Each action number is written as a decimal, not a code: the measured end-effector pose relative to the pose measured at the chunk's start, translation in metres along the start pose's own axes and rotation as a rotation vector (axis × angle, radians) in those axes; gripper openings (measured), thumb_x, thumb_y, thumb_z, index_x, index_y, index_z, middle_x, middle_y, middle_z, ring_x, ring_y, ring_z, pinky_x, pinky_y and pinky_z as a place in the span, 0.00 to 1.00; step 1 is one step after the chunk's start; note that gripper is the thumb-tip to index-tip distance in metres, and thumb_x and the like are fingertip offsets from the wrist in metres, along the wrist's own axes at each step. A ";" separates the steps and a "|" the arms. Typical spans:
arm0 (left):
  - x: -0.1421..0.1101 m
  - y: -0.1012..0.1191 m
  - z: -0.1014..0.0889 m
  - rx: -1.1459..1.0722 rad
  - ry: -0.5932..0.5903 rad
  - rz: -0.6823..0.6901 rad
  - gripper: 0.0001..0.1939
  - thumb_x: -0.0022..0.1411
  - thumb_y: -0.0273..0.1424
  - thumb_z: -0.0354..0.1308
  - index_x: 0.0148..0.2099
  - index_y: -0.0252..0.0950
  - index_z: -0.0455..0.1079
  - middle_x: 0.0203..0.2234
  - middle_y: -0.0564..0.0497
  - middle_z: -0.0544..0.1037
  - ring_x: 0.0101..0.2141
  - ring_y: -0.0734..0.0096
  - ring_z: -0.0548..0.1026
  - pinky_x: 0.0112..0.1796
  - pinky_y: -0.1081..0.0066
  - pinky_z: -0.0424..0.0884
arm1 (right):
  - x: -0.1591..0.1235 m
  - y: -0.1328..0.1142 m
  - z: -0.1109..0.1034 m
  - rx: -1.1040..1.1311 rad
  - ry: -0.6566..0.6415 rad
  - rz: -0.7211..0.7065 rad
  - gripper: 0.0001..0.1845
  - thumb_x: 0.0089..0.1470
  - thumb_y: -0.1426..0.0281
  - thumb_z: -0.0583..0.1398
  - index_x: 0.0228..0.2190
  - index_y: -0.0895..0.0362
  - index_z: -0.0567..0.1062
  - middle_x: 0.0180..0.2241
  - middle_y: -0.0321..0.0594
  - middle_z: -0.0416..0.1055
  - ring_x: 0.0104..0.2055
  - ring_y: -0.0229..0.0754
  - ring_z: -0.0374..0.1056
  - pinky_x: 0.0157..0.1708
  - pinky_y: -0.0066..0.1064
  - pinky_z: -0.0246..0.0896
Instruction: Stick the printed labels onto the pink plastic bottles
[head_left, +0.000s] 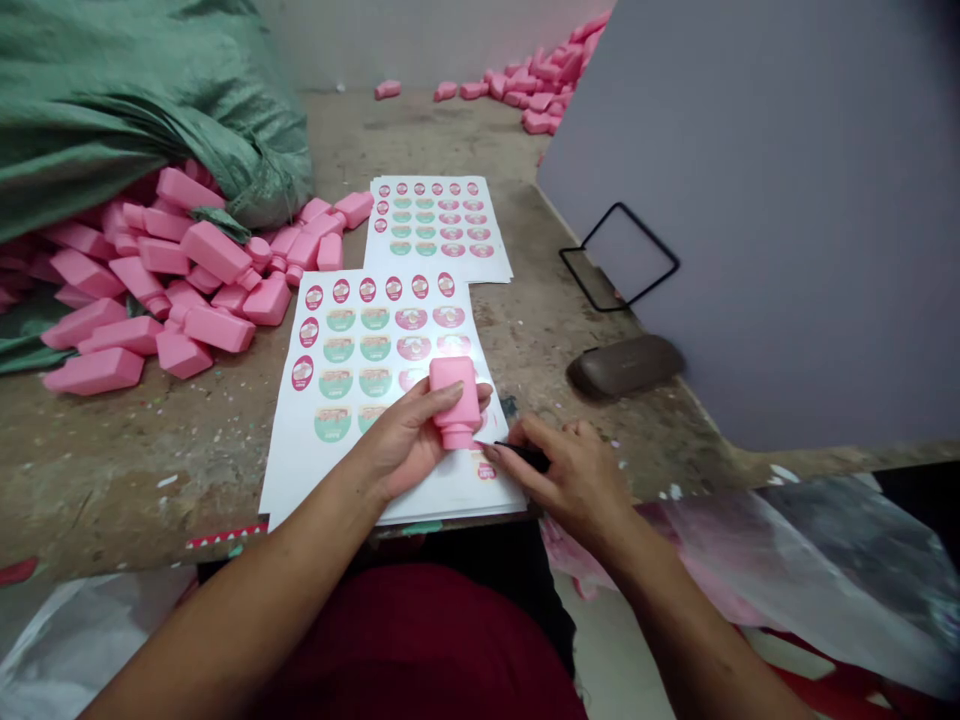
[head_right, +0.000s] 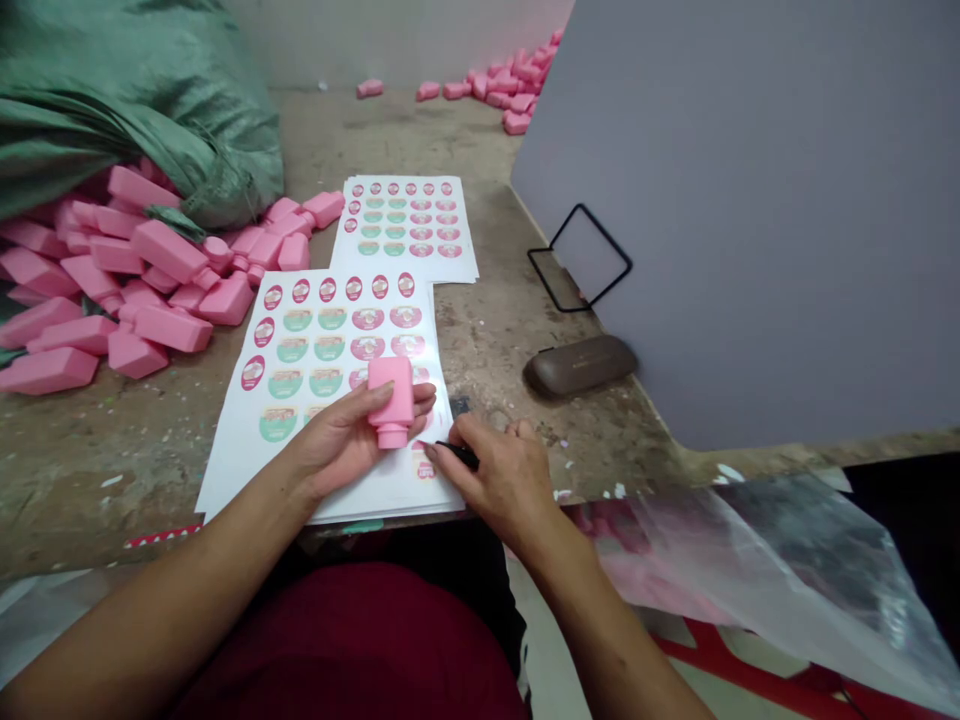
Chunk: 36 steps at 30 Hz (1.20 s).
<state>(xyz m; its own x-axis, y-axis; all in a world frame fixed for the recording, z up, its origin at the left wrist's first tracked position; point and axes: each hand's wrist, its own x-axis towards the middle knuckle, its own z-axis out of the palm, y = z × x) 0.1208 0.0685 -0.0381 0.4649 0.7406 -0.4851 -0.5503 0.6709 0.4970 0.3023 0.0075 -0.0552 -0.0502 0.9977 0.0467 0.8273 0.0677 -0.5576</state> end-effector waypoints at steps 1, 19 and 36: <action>0.000 0.000 0.000 -0.004 0.005 0.003 0.12 0.60 0.22 0.59 0.47 0.27 0.70 0.42 0.38 0.79 0.46 0.61 0.77 0.55 0.59 0.67 | -0.001 0.000 0.000 0.142 -0.015 0.065 0.20 0.54 0.52 0.61 0.22 0.54 0.69 0.19 0.34 0.66 0.22 0.37 0.55 0.26 0.31 0.49; -0.042 0.001 0.011 0.068 0.007 0.023 0.20 0.65 0.39 0.58 0.55 0.34 0.67 0.42 0.43 0.76 0.38 0.66 0.76 0.37 0.68 0.74 | 0.011 -0.040 -0.036 0.624 -0.020 0.133 0.18 0.50 0.53 0.65 0.23 0.55 0.75 0.20 0.34 0.66 0.23 0.36 0.60 0.22 0.28 0.54; -0.053 -0.004 0.003 0.075 -0.011 0.042 0.16 0.69 0.38 0.52 0.54 0.36 0.67 0.43 0.45 0.76 0.37 0.68 0.77 0.34 0.69 0.78 | 0.017 -0.053 -0.031 0.522 -0.124 0.087 0.16 0.54 0.54 0.61 0.26 0.54 0.76 0.23 0.35 0.72 0.25 0.38 0.66 0.25 0.29 0.58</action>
<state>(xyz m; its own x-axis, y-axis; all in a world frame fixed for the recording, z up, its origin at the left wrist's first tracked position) 0.1000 0.0267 -0.0123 0.4502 0.7685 -0.4548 -0.5166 0.6395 0.5693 0.2750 0.0210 0.0003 -0.0852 0.9915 -0.0988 0.4455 -0.0508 -0.8938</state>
